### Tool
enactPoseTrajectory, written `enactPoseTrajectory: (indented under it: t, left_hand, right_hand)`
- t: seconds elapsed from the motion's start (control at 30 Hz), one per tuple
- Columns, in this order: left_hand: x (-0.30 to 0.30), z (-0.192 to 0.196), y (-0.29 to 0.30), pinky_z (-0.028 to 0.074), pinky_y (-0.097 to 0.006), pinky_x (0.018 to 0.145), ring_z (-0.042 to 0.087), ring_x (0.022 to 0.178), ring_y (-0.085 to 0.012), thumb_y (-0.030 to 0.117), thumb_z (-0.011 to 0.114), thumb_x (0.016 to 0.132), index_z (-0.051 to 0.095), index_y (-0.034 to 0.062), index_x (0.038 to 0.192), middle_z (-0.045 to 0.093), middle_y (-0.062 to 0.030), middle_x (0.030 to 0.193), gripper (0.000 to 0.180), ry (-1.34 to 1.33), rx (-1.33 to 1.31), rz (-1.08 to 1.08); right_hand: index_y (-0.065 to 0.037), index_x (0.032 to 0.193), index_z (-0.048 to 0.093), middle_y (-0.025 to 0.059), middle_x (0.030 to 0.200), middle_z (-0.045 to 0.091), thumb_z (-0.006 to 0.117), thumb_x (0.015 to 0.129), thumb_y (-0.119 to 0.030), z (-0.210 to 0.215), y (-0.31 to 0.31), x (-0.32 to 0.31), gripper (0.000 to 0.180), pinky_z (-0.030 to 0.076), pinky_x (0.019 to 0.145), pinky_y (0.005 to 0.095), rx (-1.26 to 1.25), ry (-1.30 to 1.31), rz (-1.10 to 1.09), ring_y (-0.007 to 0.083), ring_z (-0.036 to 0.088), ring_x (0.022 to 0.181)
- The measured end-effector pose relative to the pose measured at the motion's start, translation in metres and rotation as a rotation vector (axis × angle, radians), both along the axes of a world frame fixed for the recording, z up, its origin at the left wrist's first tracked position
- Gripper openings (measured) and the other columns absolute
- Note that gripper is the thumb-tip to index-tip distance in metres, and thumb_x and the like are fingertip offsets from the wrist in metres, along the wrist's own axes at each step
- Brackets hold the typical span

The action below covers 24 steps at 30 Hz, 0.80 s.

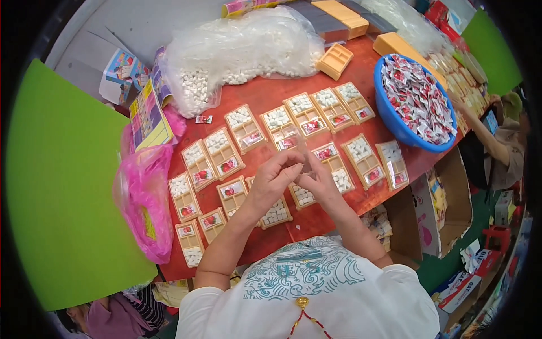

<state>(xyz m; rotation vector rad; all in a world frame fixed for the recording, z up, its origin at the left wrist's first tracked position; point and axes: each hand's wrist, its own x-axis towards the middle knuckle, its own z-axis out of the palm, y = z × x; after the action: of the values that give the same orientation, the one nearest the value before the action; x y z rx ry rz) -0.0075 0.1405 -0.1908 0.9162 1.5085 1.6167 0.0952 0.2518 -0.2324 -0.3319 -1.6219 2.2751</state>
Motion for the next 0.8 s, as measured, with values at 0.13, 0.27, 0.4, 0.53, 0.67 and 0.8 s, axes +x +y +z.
enactPoseTrajectory:
  t: [0.13, 0.27, 0.4, 0.53, 0.67, 0.8]
  left_hand:
    - [-0.004, -0.007, 0.000, 0.046, -0.025, 0.075, 0.057, 0.082, -0.0101, 0.014, 0.050, 0.093, 0.057, 0.0008, 0.104, 0.061, -0.0044, 0.091, 0.019, -0.171, 0.033, -0.022]
    - [-0.004, -0.011, -0.003, 0.045, -0.023, 0.072, 0.057, 0.079, -0.0084, 0.014, 0.050, 0.093, 0.058, 0.0031, 0.101, 0.061, -0.0023, 0.087, 0.015, -0.241, 0.042, -0.012]
    - [-0.001, -0.016, -0.005, 0.045, -0.022, 0.071, 0.056, 0.078, -0.0071, 0.015, 0.051, 0.094, 0.058, 0.0042, 0.100, 0.061, -0.0017, 0.088, 0.014, -0.316, 0.067, -0.007]
    - [0.000, -0.020, -0.004, 0.046, -0.022, 0.070, 0.058, 0.079, -0.0072, 0.016, 0.052, 0.094, 0.057, 0.0048, 0.102, 0.062, -0.0015, 0.089, 0.014, -0.408, 0.089, -0.008]
    - [0.002, -0.021, -0.005, 0.047, -0.022, 0.068, 0.059, 0.079, -0.0072, 0.015, 0.051, 0.095, 0.056, 0.0052, 0.104, 0.063, -0.0019, 0.091, 0.014, -0.454, 0.110, 0.007]
    - [-0.001, -0.018, -0.006, 0.047, -0.022, 0.068, 0.059, 0.079, -0.0075, 0.015, 0.050, 0.096, 0.055, 0.0054, 0.104, 0.063, -0.0021, 0.092, 0.014, -0.502, 0.132, -0.040]
  right_hand:
    - [0.002, 0.132, 0.039, 0.0083, 0.105, 0.054, 0.062, 0.083, -0.017, 0.003, -0.007, -0.003, 0.057, 0.046, 0.082, 0.0279, 0.213, -0.052, 0.003, 0.0136, 0.054, 0.095]
    - [0.001, 0.128, 0.042, 0.0081, 0.103, 0.054, 0.061, 0.083, -0.016, -0.005, -0.012, -0.003, 0.051, 0.046, 0.081, 0.0280, 0.130, 0.017, 0.016, 0.0129, 0.054, 0.095]
    - [0.001, 0.132, 0.040, 0.0076, 0.103, 0.054, 0.060, 0.084, -0.017, -0.003, -0.013, 0.001, 0.055, 0.045, 0.081, 0.0273, 0.056, 0.058, 0.077, 0.0122, 0.053, 0.095]
    - [0.000, 0.136, 0.038, 0.0070, 0.105, 0.054, 0.060, 0.085, -0.017, 0.002, -0.011, 0.005, 0.058, 0.044, 0.082, 0.0270, 0.060, 0.051, 0.095, 0.0122, 0.052, 0.096]
    - [0.000, 0.136, 0.038, 0.0064, 0.107, 0.053, 0.058, 0.087, -0.025, 0.019, -0.011, 0.009, 0.059, 0.043, 0.083, 0.0268, 0.052, -0.050, 0.125, 0.0124, 0.051, 0.097]
    - [-0.001, 0.137, 0.038, 0.0077, 0.110, 0.052, 0.055, 0.090, -0.031, 0.010, -0.011, 0.010, 0.059, 0.043, 0.083, 0.0276, 0.008, -0.069, 0.152, 0.0133, 0.051, 0.099]
